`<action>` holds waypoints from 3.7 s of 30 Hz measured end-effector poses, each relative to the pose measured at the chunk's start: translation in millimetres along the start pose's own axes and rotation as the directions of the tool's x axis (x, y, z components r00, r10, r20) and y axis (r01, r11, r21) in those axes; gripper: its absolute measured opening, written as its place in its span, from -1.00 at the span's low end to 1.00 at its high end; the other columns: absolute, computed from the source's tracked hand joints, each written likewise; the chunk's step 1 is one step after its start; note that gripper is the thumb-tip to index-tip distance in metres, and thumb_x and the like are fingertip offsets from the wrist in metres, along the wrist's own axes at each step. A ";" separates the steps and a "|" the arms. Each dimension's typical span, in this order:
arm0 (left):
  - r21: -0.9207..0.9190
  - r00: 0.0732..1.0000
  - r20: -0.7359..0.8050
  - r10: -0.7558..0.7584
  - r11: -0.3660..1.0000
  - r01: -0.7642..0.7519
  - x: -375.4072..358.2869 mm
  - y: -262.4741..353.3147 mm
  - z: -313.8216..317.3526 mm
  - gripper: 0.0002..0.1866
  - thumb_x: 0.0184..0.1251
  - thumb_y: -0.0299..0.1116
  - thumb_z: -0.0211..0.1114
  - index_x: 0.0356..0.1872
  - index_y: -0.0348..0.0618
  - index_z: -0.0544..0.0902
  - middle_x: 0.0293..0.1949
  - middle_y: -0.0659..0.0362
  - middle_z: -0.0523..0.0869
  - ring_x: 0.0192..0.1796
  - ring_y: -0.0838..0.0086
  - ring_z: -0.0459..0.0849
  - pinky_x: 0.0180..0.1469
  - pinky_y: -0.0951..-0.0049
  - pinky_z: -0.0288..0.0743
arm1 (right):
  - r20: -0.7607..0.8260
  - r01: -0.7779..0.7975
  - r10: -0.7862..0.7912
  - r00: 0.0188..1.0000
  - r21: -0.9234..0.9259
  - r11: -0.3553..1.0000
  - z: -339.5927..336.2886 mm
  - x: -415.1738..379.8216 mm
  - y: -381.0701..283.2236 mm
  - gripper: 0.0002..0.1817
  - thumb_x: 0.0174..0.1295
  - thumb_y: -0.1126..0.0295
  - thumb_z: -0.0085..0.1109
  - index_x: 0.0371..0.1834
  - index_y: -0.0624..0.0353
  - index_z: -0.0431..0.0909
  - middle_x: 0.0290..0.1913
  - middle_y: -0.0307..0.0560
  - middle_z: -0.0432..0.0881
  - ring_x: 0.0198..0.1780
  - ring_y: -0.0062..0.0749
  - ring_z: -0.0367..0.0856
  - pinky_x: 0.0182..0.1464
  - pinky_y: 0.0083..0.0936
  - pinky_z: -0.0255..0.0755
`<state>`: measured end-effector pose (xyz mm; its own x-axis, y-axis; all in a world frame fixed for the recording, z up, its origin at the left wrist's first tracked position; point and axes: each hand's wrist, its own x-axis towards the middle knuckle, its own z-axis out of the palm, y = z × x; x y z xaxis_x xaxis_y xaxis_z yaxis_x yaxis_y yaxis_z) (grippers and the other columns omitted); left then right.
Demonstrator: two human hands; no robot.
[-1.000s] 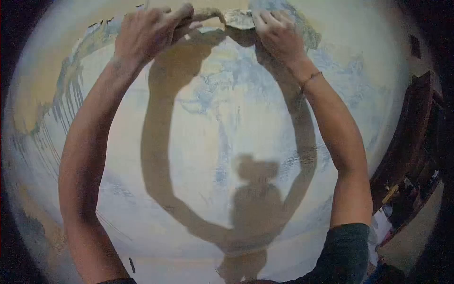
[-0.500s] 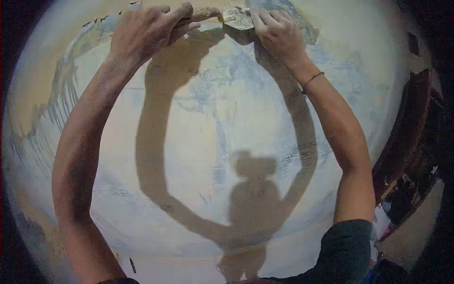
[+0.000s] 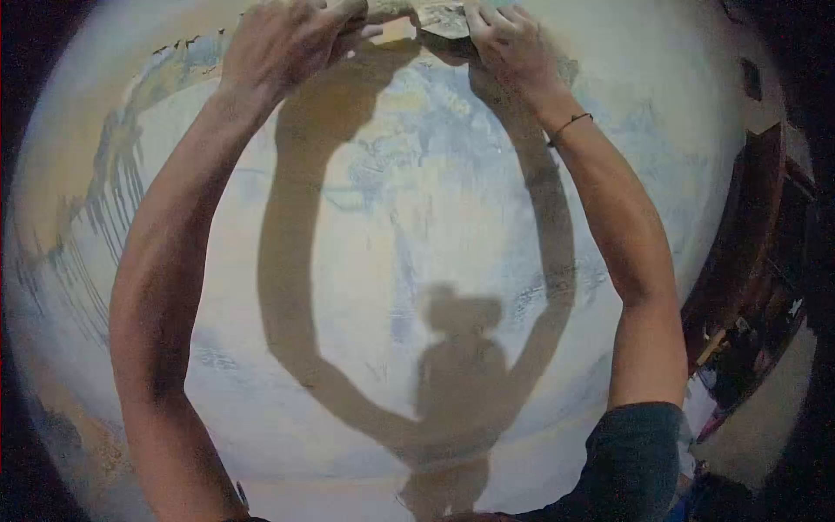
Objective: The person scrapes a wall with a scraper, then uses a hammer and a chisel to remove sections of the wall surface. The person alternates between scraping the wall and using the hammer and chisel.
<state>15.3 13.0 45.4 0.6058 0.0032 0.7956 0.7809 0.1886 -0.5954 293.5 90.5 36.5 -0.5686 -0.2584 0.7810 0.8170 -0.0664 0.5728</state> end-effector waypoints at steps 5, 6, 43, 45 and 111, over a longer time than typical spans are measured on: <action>-0.052 1.000 -0.014 0.016 0.999 -0.017 -14.6 13.7 -7.7 -0.68 0.38 0.11 0.19 -0.08 0.16 0.52 -0.47 0.16 0.67 -0.52 0.20 0.71 -0.57 0.19 0.52 | -0.236 0.205 -0.222 0.946 -0.095 0.974 2.4 -17.1 2.0 -0.74 -0.03 0.46 0.19 -0.23 0.29 0.62 -0.29 -0.06 0.66 -0.19 -0.26 0.69 -0.05 -0.36 0.56; -0.028 1.000 -0.021 0.016 0.999 -0.016 0.9 7.6 -7.4 -0.68 0.38 0.10 0.20 -0.07 0.17 0.54 -0.46 0.17 0.68 -0.51 0.20 0.72 -0.55 0.18 0.53 | -0.155 0.146 -0.156 0.975 -0.076 0.986 -2.8 -7.6 7.4 -0.71 0.04 0.46 0.16 -0.14 0.28 0.62 -0.28 -0.08 0.66 -0.21 -0.29 0.69 -0.10 -0.38 0.58; 0.093 0.999 -0.018 0.040 0.995 -0.038 27.6 18.1 -21.1 -0.65 0.44 0.18 0.09 -0.06 0.20 0.54 -0.45 0.22 0.74 -0.43 0.26 0.76 -0.44 0.19 0.62 | -0.052 0.116 -0.126 0.991 -0.170 0.979 8.9 1.5 30.2 -0.86 0.10 0.46 0.14 -0.29 0.23 0.58 -0.37 -0.10 0.59 -0.23 -0.30 0.68 -0.15 -0.39 0.61; 0.120 0.999 -0.005 -0.036 0.992 0.036 45.7 11.6 -16.5 -0.65 0.45 0.16 0.08 -0.06 0.19 0.53 -0.44 0.20 0.73 -0.44 0.25 0.76 -0.45 0.18 0.61 | -0.054 0.129 -0.144 0.988 -0.217 0.968 12.2 13.4 38.7 -0.87 0.09 0.47 0.14 -0.31 0.25 0.59 -0.37 -0.09 0.59 -0.23 -0.29 0.68 -0.21 -0.40 0.63; 0.063 0.999 -0.043 -0.023 0.998 0.026 69.5 32.1 -20.5 -0.66 0.43 0.15 0.10 -0.18 0.14 0.55 -0.55 0.09 0.67 -0.51 0.11 0.69 -0.45 0.09 0.47 | 0.076 0.081 -0.067 0.995 -0.201 0.976 14.9 3.1 48.3 -0.90 0.13 0.35 0.16 -0.38 0.08 0.64 -0.30 -0.11 0.62 -0.17 -0.25 0.66 -0.24 -0.41 0.65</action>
<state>85.6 -0.9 79.3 0.5935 -0.0432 0.8037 0.7852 0.2499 -0.5665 329.7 100.8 70.2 -0.6280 -0.1795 0.7572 0.7706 -0.2794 0.5728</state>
